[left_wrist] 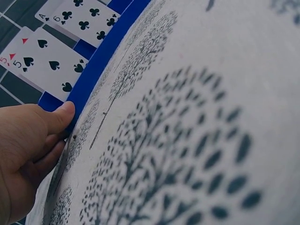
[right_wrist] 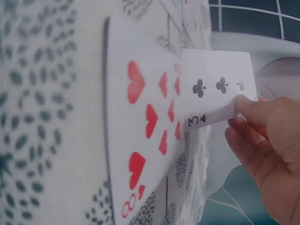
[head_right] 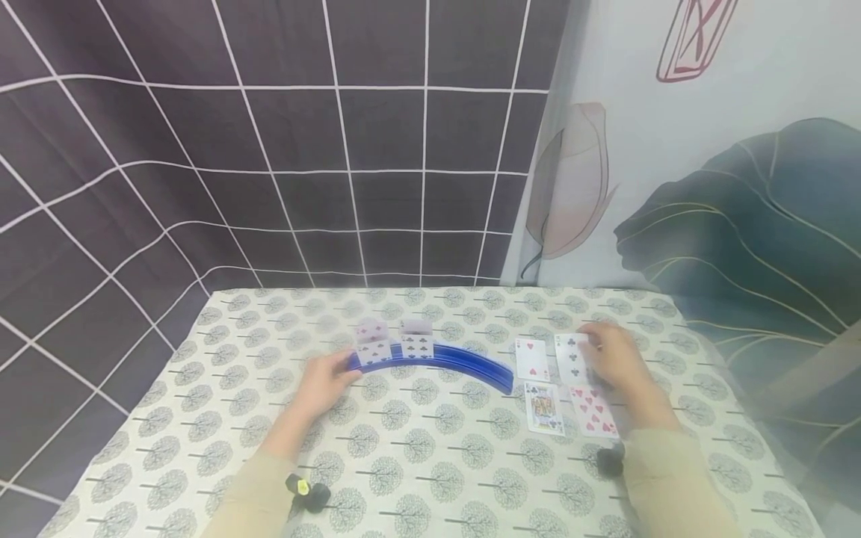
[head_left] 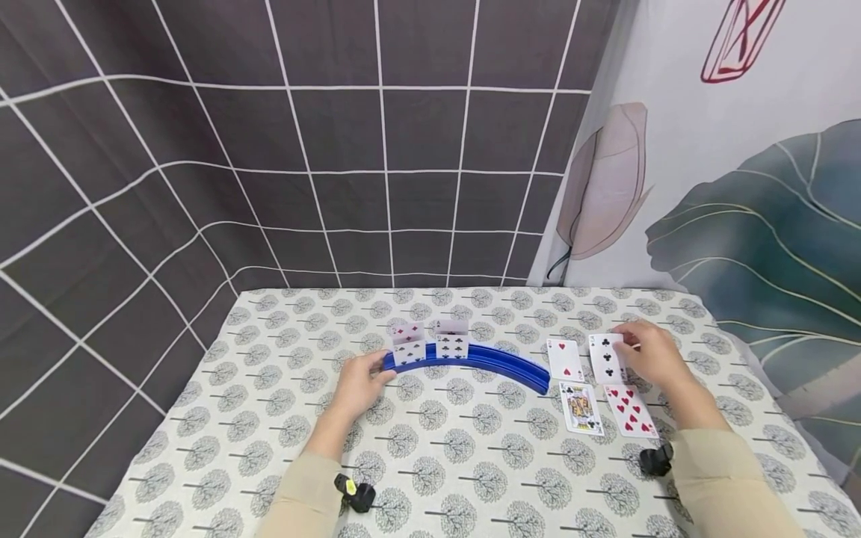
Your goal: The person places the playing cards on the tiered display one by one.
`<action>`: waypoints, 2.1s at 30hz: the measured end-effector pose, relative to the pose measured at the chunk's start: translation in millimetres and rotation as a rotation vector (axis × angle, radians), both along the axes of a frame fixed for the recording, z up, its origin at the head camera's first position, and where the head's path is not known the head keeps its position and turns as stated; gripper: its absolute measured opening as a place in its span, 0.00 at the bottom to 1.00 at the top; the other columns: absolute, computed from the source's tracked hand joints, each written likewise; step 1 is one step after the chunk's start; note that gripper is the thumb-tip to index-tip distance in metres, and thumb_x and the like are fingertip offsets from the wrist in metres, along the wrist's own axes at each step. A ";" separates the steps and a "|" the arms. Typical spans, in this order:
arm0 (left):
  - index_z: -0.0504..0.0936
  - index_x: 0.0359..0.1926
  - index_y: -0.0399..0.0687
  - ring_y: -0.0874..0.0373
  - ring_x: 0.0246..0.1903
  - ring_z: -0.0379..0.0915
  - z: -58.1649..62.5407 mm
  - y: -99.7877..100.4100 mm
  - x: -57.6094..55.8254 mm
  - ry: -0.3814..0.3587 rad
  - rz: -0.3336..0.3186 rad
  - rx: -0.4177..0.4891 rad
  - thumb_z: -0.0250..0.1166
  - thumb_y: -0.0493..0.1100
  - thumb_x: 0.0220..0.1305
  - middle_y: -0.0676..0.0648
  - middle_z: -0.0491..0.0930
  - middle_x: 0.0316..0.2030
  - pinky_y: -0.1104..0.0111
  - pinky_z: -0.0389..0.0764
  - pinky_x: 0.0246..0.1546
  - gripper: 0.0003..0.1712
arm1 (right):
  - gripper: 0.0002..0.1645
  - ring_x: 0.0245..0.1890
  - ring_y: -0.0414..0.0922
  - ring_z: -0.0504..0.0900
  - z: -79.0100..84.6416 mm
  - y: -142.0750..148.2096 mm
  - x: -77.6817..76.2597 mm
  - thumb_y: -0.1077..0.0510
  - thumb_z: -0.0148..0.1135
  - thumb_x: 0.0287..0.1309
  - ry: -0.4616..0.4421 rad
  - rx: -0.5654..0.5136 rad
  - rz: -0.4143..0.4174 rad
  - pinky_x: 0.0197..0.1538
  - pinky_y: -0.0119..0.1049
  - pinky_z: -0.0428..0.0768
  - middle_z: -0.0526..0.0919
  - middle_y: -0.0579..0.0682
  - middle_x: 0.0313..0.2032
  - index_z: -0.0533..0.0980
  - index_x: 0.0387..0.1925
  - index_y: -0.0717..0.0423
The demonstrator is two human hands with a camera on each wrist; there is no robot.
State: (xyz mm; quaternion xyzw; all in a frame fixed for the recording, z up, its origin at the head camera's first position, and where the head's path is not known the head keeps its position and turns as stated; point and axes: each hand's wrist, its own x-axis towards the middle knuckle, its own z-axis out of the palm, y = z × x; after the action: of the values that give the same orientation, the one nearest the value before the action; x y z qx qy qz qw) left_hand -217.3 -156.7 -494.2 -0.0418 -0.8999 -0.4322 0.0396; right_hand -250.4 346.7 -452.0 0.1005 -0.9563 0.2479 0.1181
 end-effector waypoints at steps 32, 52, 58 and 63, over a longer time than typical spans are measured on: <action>0.79 0.62 0.37 0.44 0.50 0.84 -2.0 -0.2 -0.5 0.017 -0.016 0.002 0.72 0.37 0.61 0.38 0.86 0.48 0.50 0.76 0.63 0.27 | 0.08 0.35 0.63 0.86 15.0 -13.4 7.9 0.65 0.64 0.66 0.154 -0.087 0.003 0.37 0.58 0.85 0.87 0.65 0.37 0.81 0.44 0.65; 0.79 0.61 0.37 0.45 0.50 0.84 -1.8 0.1 -0.2 0.019 -0.019 0.008 0.72 0.37 0.61 0.39 0.86 0.48 0.53 0.79 0.60 0.27 | 0.11 0.33 0.59 0.86 27.8 -42.5 5.2 0.66 0.66 0.64 0.189 -0.130 0.024 0.38 0.54 0.87 0.87 0.65 0.36 0.81 0.46 0.68; 0.80 0.61 0.38 0.45 0.50 0.84 -3.1 -0.1 -0.3 0.026 -0.015 -0.002 0.72 0.38 0.61 0.39 0.86 0.48 0.53 0.77 0.62 0.26 | 0.10 0.31 0.57 0.87 25.3 -47.9 1.9 0.67 0.67 0.62 0.213 -0.141 0.040 0.35 0.34 0.86 0.87 0.65 0.35 0.81 0.44 0.68; 0.79 0.62 0.38 0.45 0.51 0.83 -3.6 -0.6 -1.0 0.012 -0.013 0.006 0.72 0.38 0.61 0.39 0.86 0.49 0.53 0.77 0.63 0.27 | 0.08 0.29 0.55 0.86 21.0 -53.2 -1.0 0.68 0.67 0.61 0.231 -0.159 0.066 0.34 0.18 0.80 0.88 0.63 0.34 0.82 0.43 0.67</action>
State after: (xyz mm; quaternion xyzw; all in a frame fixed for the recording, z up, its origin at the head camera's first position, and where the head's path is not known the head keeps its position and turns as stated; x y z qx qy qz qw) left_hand -218.3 -157.3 -497.8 -0.0501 -0.8982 -0.4347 0.0423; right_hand -251.4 293.5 -430.9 0.1501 -0.9099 0.3133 0.2267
